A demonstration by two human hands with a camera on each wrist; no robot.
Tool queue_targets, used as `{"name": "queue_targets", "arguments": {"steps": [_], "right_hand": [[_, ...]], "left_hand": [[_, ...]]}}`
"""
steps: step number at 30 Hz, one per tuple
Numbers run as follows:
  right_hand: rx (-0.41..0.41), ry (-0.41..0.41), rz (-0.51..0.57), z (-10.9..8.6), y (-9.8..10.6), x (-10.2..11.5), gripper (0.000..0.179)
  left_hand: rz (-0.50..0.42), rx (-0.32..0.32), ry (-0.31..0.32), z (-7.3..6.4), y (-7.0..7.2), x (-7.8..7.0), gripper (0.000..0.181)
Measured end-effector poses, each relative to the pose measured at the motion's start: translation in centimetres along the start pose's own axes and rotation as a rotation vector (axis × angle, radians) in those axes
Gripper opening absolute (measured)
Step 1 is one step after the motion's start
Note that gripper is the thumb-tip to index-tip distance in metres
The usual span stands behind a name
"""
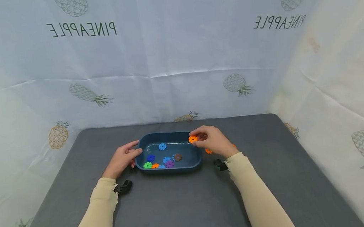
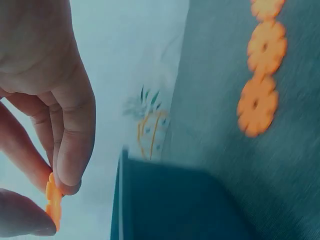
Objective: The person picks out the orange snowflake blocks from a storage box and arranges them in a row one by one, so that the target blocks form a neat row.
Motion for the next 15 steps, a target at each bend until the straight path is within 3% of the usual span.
{"name": "queue_targets", "arguments": {"steps": [15], "right_hand": [[-0.186,-0.135,0.011,-1.9,4.5,-8.9,0.042]], "left_hand": [[-0.037,-0.016,0.025,0.0,-0.2,0.3,0.065]]}}
Point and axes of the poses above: each hand's wrist, its own z-axis towards the middle knuckle, its own y-axis out of the back of the hand, x = y × z, the point moved 8 cm from there along z, towards the middle knuckle, and after that the axes turned 15 degrees about -y, right-handed, at the moved point
